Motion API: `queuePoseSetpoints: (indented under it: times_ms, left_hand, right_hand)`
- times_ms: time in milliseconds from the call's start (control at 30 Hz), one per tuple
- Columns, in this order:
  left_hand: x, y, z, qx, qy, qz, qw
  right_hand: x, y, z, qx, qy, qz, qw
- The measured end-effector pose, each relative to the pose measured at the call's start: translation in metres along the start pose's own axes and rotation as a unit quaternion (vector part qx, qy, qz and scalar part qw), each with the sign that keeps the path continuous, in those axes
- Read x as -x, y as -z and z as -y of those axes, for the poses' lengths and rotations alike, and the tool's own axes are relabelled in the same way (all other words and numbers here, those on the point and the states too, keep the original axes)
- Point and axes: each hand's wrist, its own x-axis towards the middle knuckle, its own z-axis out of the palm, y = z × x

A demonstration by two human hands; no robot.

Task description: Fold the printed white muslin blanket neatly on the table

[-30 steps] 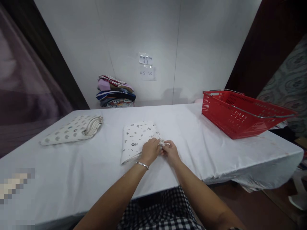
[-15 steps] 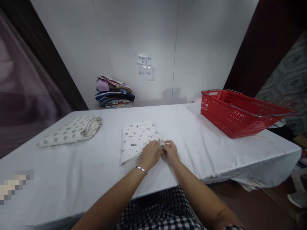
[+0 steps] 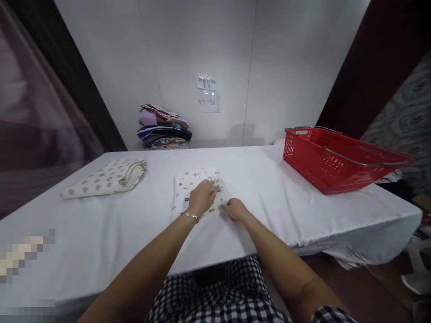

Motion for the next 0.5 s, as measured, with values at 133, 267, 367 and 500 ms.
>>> queuePoseSetpoints:
  times_ms: [133,267,367,500]
  left_hand:
    - [0.0,0.002,0.001,0.0,-0.011,-0.003,1.0]
    - [0.003,0.006,0.004,-0.008,-0.028,-0.002,1.0]
    - [0.008,0.006,0.001,-0.015,-0.055,0.003,0.998]
    - [0.017,-0.007,-0.012,-0.02,-0.086,0.031,0.996]
  right_hand:
    - [-0.006,-0.007,0.011,-0.079,-0.021,0.002,0.997]
    - [0.003,-0.005,0.01,-0.172,-0.011,0.001,0.985]
    - [0.016,0.001,0.006,-0.249,-0.01,0.003,0.969]
    - [0.027,-0.002,0.001,-0.409,0.004,-0.004,0.913]
